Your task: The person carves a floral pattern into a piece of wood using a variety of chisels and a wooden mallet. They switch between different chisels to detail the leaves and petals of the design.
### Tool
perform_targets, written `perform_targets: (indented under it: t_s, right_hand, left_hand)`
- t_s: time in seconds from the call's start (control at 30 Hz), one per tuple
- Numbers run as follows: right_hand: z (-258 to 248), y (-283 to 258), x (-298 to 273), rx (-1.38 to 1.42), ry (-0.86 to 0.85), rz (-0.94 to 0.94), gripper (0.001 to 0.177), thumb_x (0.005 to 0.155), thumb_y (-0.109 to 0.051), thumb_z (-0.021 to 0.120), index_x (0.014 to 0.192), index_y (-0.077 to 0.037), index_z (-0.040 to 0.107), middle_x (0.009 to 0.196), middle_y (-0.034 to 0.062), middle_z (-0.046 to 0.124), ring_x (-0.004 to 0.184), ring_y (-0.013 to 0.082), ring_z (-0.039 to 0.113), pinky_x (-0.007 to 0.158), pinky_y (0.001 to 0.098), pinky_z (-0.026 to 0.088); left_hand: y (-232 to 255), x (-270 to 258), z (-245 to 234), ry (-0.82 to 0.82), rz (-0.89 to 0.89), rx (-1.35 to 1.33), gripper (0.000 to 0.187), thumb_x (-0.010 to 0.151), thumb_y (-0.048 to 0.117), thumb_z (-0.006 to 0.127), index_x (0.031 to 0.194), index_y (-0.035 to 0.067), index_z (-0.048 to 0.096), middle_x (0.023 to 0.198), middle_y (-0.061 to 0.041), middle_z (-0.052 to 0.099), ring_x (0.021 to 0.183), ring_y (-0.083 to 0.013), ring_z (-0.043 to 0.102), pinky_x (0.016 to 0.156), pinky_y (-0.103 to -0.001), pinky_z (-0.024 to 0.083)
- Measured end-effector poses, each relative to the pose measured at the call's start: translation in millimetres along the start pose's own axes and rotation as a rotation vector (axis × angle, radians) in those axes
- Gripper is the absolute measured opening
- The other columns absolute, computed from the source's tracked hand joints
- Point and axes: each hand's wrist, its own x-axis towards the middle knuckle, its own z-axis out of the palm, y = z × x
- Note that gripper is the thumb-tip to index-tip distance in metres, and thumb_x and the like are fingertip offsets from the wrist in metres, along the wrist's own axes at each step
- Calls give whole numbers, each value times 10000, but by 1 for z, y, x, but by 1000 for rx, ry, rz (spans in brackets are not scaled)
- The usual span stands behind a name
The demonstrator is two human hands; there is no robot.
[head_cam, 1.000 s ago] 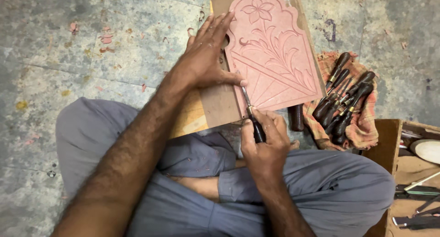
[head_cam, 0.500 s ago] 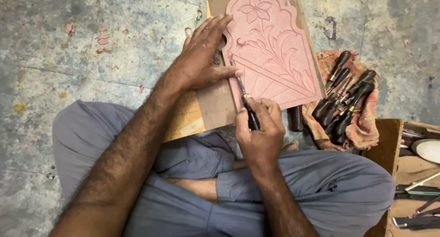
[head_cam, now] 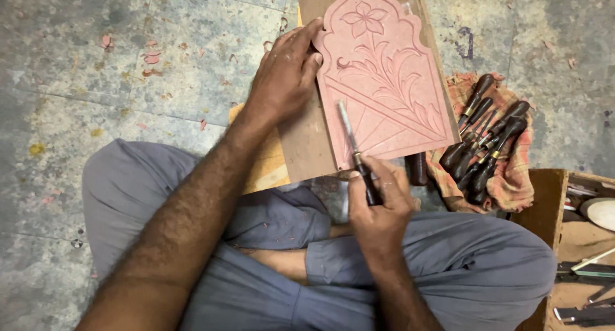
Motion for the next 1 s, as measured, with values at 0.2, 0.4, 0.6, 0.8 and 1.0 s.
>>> perform_targets:
  t_s: [0.2, 0.4, 0.6, 0.8, 1.0]
  right_hand:
    - [1, -2, -3, -26, -34, -33, 263, 902, 25, 713, 1166, 18, 713, 1068, 126, 668, 906, 184, 665, 775, 290, 549]
    - [6, -7, -2, 16, -26, 52, 243, 896, 20, 709, 1138, 13, 724, 1039, 119, 679, 883, 181, 689, 764, 289, 559]
    - [5, -8, 0, 12, -19, 38, 255, 897, 26, 705, 1151, 12, 723, 1051, 121, 682, 897, 174, 696, 782, 279, 563]
    - [11, -6, 6, -37, -17, 37, 263, 888, 26, 726, 1149, 1, 737, 1006, 121, 682, 822, 180, 670, 735, 286, 539]
    - [12, -8, 7, -15, -22, 33, 256, 898, 10, 720, 1153, 4, 730, 1020, 121, 680, 845, 194, 676, 752, 297, 548]
  left_hand:
    - [15, -6, -20, -154, 99, 64, 1429, 591, 660, 943, 1616, 225, 48, 1668, -198, 220, 1541, -393, 172, 1223, -591, 198]
    - [21, -7, -25, -193, 74, 76, 1550, 489, 755, 951, 1626, 250, 25, 1696, -186, 164, 1566, -397, 112, 1222, -635, 178]
    - [21, -6, -23, -180, 85, 80, 1521, 521, 749, 956, 1614, 239, 29, 1687, -190, 171, 1557, -402, 112, 1204, -640, 180]
    - [17, -6, -21, -174, 84, 36, 1470, 589, 724, 946, 1643, 215, 57, 1689, -211, 191, 1571, -397, 122, 1239, -606, 185]
    - [22, -7, -28, -178, 81, 10, 1452, 585, 688, 942, 1629, 201, 57, 1681, -207, 200, 1573, -383, 126, 1238, -589, 192]
